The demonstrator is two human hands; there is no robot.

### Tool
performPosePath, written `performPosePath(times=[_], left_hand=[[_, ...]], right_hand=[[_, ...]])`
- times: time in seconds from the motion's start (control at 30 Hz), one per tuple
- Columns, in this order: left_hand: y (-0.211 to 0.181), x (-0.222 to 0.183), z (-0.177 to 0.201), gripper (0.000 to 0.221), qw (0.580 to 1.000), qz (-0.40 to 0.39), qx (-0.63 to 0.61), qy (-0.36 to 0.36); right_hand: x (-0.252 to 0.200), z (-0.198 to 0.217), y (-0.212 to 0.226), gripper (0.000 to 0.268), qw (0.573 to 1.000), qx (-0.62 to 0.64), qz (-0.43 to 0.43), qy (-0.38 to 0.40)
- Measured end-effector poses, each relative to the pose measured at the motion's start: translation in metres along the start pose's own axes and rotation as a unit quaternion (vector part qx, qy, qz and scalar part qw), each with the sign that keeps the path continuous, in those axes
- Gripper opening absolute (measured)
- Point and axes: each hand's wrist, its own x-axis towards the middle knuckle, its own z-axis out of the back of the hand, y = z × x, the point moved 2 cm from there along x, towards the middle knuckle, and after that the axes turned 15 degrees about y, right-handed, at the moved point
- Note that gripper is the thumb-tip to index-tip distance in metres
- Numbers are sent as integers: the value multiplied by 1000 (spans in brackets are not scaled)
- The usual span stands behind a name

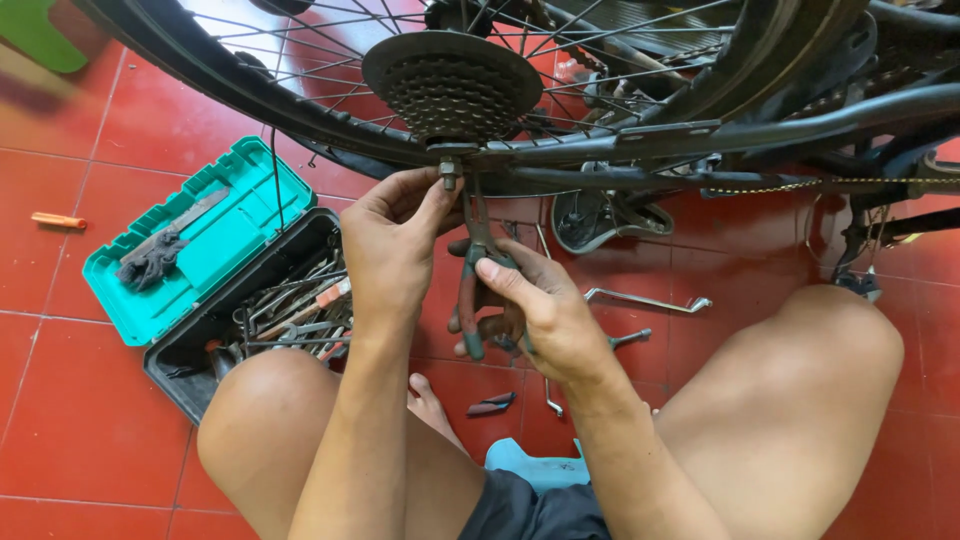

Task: Cleaning a bicycle chain and gears with a brush and adjusting the rear wheel assembly using pliers and a wrench.

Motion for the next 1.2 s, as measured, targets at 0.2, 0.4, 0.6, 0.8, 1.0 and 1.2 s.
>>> performPosePath(times=[0.2, 0.4, 0.6, 0.8, 1.0, 1.2], left_hand=[[-22, -8, -6, 19, 994, 104, -21, -25], [9, 6, 1, 20, 1000, 24, 9, -10], [4, 5, 2, 19, 997, -1, 74, -14], [-8, 0, -8, 15, 962, -12, 256, -92], [-3, -7, -14, 13, 908, -217, 338, -121], [0, -12, -24, 13, 927, -222, 273, -128]], right_hand=[[0, 1, -6, 34, 984, 168, -41, 41], [3, 5, -23, 42, 998, 56, 0, 32], [-3, -1, -16, 55, 1000, 20, 10, 15], [-5, 5, -12, 46, 999, -50, -10, -1], [-7, 17, -13, 43, 994, -107, -3, -14], [-14, 3, 0, 48, 982, -176, -39, -62]])
